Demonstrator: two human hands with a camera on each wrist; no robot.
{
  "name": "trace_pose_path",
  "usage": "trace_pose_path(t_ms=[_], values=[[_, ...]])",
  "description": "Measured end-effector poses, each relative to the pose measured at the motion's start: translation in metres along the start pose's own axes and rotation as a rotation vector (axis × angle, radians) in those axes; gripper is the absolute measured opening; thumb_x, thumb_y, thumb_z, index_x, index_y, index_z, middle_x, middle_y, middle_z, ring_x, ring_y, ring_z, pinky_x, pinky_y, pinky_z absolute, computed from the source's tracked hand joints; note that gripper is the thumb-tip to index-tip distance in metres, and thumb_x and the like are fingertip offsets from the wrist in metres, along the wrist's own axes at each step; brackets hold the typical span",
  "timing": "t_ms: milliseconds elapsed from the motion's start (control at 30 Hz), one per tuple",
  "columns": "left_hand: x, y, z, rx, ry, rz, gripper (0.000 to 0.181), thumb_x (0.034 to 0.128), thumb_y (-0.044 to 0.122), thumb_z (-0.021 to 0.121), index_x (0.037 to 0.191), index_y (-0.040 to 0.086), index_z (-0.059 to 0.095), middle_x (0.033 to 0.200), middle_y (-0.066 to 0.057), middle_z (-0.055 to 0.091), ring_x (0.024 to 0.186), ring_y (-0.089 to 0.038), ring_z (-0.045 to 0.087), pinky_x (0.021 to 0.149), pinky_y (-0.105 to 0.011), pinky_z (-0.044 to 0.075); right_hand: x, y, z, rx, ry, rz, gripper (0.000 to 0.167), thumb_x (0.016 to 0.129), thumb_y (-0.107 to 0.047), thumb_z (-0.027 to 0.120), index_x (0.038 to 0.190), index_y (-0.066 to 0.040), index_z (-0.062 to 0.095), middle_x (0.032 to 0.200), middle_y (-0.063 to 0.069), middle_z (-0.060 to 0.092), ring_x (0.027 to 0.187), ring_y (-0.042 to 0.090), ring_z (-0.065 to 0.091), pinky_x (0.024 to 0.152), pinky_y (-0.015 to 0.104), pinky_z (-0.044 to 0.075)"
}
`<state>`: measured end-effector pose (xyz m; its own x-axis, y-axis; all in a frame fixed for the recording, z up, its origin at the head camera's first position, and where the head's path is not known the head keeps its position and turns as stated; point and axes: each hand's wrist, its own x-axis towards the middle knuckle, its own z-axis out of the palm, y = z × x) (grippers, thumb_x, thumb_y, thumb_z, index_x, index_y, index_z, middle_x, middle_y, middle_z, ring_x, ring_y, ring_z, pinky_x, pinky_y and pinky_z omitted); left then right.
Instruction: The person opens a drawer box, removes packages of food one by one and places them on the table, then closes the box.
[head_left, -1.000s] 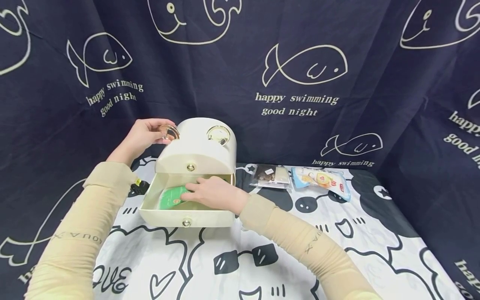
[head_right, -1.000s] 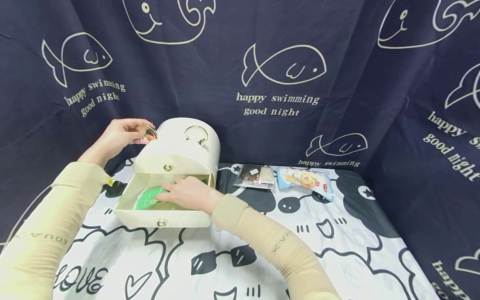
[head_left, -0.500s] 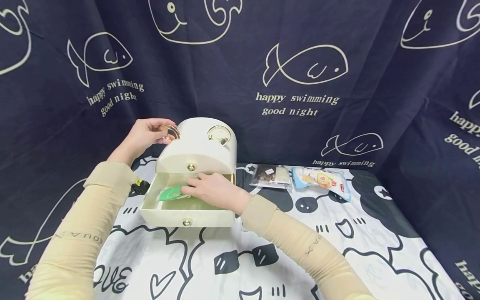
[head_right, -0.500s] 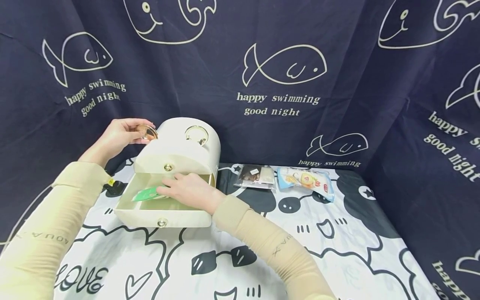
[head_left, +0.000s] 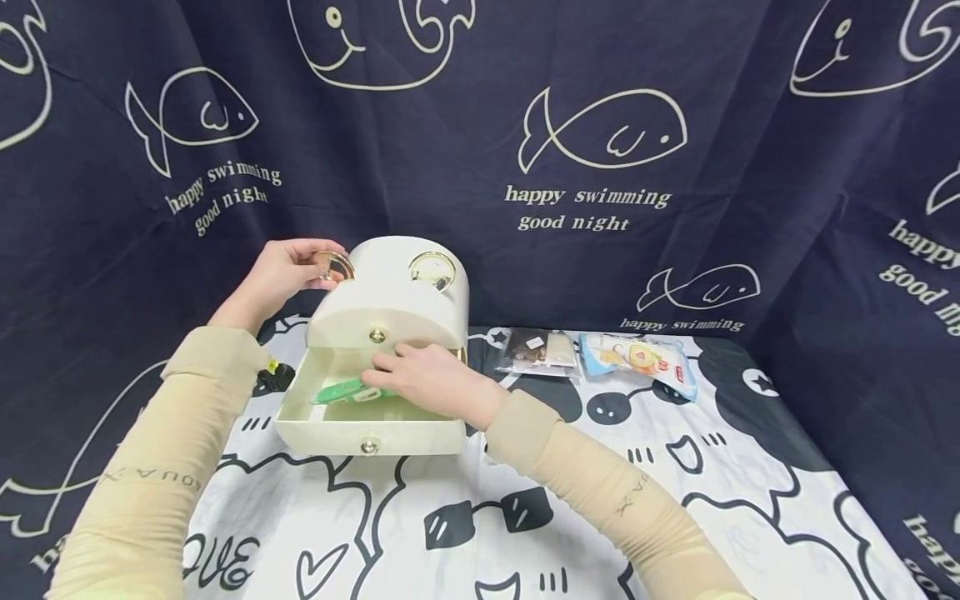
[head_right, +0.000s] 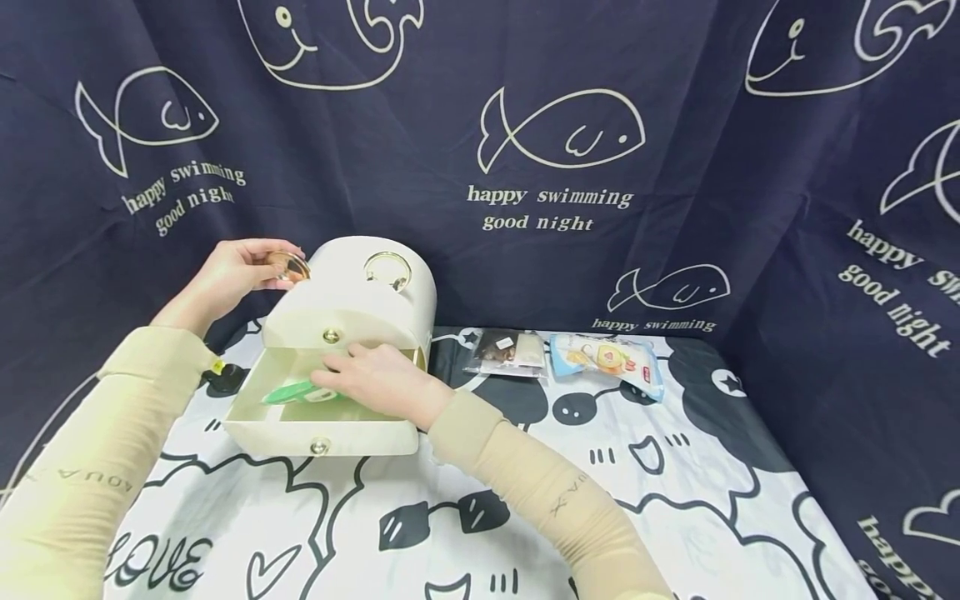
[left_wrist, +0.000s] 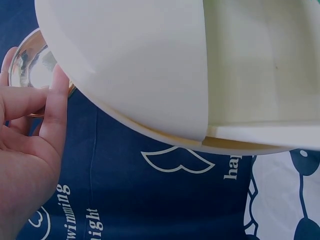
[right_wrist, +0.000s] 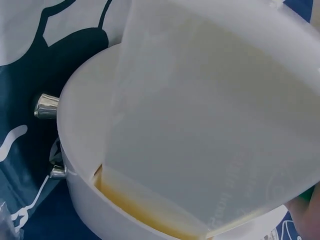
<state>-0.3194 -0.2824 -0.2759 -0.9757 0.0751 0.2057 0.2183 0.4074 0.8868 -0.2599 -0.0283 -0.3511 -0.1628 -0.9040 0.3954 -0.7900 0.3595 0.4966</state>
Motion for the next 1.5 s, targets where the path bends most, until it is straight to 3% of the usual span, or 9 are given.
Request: trace_pose_path(t_ms=[133, 467, 767, 1067, 1267, 1500], values=[[0.0, -0.001, 0.0, -0.009, 0.003, 0.0, 0.029, 0.0892, -0.004, 0.058, 0.118, 0.001, 0.061, 0.09, -0.006, 0.071, 0.079, -0.008, 0.067, 0.072, -0.02, 0.057, 0.0, -0.001, -0.003, 0.008, 0.01, 0.008, 0.014, 0.097, -0.022, 0.046, 0.108, -0.028, 0.054, 0.096, -0.011, 0.054, 0.077, 0.015, 0.056, 0.048, 0.023, 0.044], [-0.001, -0.001, 0.0, -0.036, -0.01, 0.003, 0.029, 0.0899, -0.005, 0.057, 0.119, 0.0, 0.06, 0.085, 0.003, 0.07, 0.08, -0.01, 0.067, 0.073, -0.022, 0.057, 0.003, 0.003, -0.02, 0.043, 0.008, 0.042, 0.026, 0.091, -0.007, 0.053, 0.107, -0.027, 0.054, 0.099, -0.011, 0.055, 0.079, 0.015, 0.057, 0.054, 0.025, 0.046], [0.002, -0.003, -0.001, -0.021, -0.004, -0.011, 0.03, 0.0897, -0.004, 0.058, 0.119, 0.001, 0.06, 0.083, 0.006, 0.07, 0.079, -0.008, 0.067, 0.072, -0.02, 0.057, 0.004, 0.006, -0.036, 0.126, -0.042, 0.07, 0.034, 0.088, -0.006, 0.058, 0.113, -0.03, 0.055, 0.106, -0.012, 0.057, 0.084, 0.013, 0.057, 0.053, 0.025, 0.047], [0.001, -0.002, -0.001, -0.005, 0.005, -0.005, 0.03, 0.0894, -0.006, 0.057, 0.118, 0.002, 0.061, 0.088, -0.003, 0.07, 0.079, -0.008, 0.066, 0.072, -0.02, 0.057, 0.004, 0.012, -0.052, 0.149, -0.003, 0.067, 0.038, 0.086, -0.001, 0.056, 0.113, -0.027, 0.054, 0.104, -0.009, 0.055, 0.085, 0.013, 0.057, 0.058, 0.026, 0.049], [0.002, -0.002, -0.001, -0.026, 0.0, 0.008, 0.03, 0.0895, -0.008, 0.055, 0.119, -0.001, 0.06, 0.085, 0.002, 0.071, 0.079, -0.008, 0.067, 0.072, -0.021, 0.057, 0.002, 0.014, -0.058, 0.159, 0.041, 0.081, 0.041, 0.084, 0.001, 0.056, 0.116, -0.026, 0.056, 0.109, -0.008, 0.056, 0.094, 0.014, 0.058, 0.066, 0.028, 0.052], [0.0, -0.002, 0.0, -0.067, -0.004, 0.015, 0.03, 0.0882, -0.007, 0.058, 0.117, 0.0, 0.061, 0.083, 0.005, 0.07, 0.077, -0.009, 0.066, 0.071, -0.021, 0.057, -0.003, 0.019, -0.065, 0.176, 0.067, 0.121, 0.043, 0.085, 0.003, 0.054, 0.117, -0.026, 0.057, 0.11, -0.01, 0.056, 0.105, 0.01, 0.056, 0.051, 0.028, 0.05]])
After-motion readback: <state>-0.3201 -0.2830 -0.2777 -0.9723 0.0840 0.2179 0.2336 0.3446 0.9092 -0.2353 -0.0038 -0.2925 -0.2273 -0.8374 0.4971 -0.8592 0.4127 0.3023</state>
